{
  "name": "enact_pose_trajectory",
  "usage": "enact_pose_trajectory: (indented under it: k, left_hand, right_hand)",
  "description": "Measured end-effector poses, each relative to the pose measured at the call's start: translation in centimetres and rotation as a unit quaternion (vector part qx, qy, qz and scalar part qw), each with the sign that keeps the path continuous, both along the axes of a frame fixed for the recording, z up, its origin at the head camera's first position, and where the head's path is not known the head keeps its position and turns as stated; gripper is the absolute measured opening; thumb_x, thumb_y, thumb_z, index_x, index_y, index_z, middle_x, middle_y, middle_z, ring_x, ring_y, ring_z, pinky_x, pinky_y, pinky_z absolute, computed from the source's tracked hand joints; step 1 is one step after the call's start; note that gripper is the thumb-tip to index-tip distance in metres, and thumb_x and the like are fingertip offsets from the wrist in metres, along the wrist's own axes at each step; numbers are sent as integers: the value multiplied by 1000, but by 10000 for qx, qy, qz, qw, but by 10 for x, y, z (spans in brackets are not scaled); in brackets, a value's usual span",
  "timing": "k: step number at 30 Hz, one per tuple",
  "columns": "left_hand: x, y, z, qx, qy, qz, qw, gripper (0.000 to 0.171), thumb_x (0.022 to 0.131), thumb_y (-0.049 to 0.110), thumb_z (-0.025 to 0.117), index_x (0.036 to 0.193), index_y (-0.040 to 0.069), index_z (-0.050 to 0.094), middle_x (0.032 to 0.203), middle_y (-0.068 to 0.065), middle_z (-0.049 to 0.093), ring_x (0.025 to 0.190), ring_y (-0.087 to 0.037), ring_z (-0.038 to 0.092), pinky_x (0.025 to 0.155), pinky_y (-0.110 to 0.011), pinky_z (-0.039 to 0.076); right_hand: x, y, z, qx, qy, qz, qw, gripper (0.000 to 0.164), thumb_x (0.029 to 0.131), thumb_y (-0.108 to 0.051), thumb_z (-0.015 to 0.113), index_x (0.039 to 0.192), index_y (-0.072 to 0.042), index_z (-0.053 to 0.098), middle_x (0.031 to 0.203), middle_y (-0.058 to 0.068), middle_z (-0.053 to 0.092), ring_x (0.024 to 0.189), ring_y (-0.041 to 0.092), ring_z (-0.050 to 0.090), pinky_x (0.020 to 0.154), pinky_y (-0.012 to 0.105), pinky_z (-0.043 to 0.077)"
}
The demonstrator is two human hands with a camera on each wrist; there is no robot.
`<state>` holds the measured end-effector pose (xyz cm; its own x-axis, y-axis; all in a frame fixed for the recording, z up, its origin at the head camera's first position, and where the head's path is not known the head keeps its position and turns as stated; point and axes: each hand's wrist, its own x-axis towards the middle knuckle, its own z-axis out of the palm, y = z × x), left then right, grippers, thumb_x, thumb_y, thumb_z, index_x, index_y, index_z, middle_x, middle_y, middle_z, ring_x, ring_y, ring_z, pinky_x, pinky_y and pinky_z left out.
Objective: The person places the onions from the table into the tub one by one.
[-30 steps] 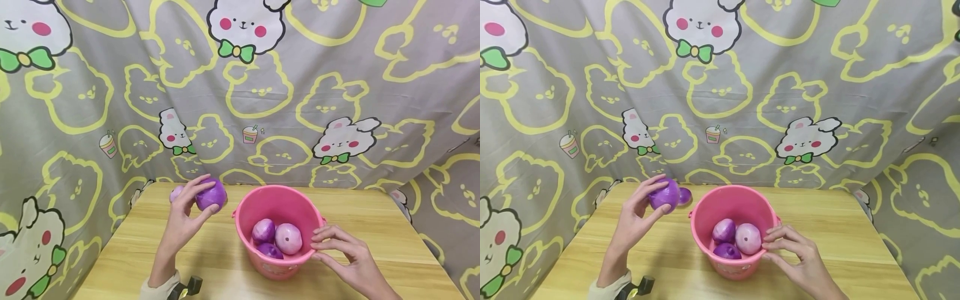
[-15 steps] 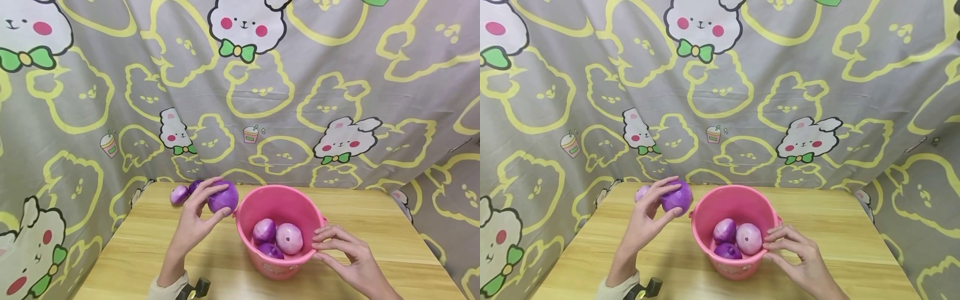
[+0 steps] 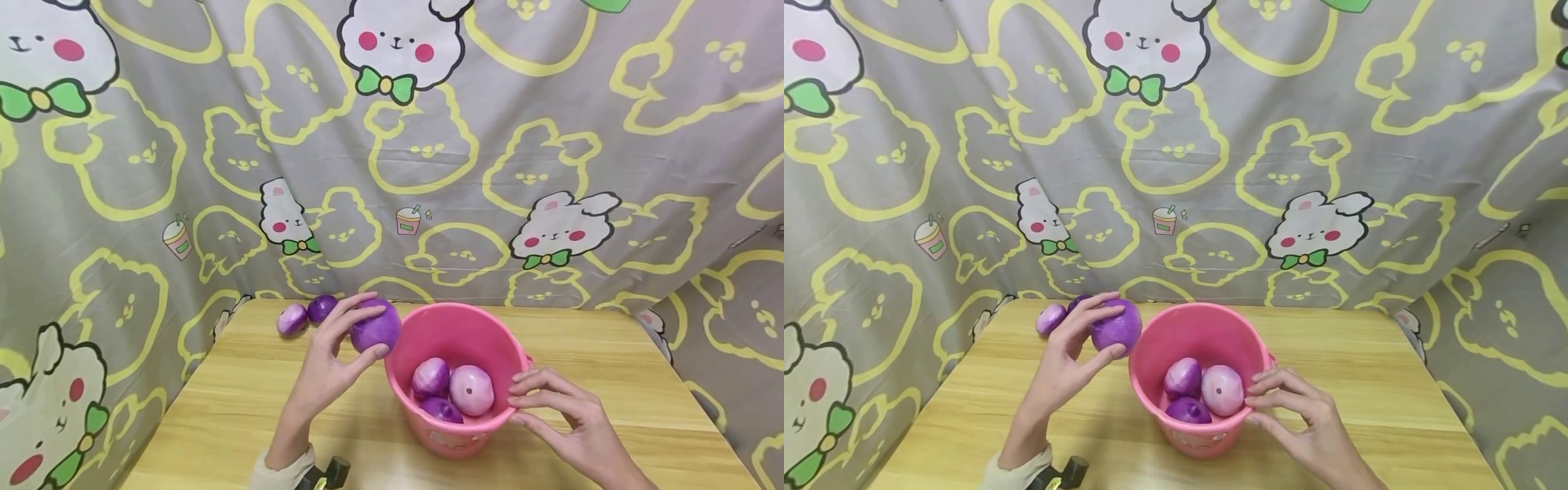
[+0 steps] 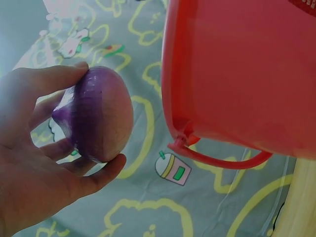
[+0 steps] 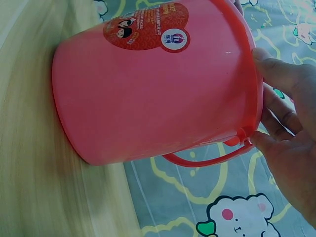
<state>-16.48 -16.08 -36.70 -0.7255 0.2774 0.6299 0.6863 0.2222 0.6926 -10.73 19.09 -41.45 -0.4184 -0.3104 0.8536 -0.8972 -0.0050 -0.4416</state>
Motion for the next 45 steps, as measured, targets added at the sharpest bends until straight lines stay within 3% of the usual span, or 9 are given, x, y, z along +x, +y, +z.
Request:
enact_pose_trajectory:
  k: [8,29,45]
  left_hand:
    - [2,5,0,13,65,-36,10000,47,86,7,83,131,15,69,147,-1,54,127,-25,57,96,-35,57]
    - [3,22,-1,134,167,-631,9978,48,86,7,83,131,16,69,148,-5,52,132,-28,54,99,-41,55]
    - [6,39,4,194,191,-781,9966,49,85,10,84,131,17,69,146,-4,52,129,-29,55,96,-44,57]
  right_hand:
    - [0,-1,0,-12,-35,21,10000,27,82,9,80,108,1,75,110,16,69,119,22,61,106,23,47]
    - [0,-1,-2,-26,98,81,9999,26,83,7,80,108,2,75,110,16,68,119,23,61,109,26,45]
    - [1,-1,-2,-2,46,-5,10000,27,83,7,80,108,0,76,110,15,68,119,23,61,109,25,45]
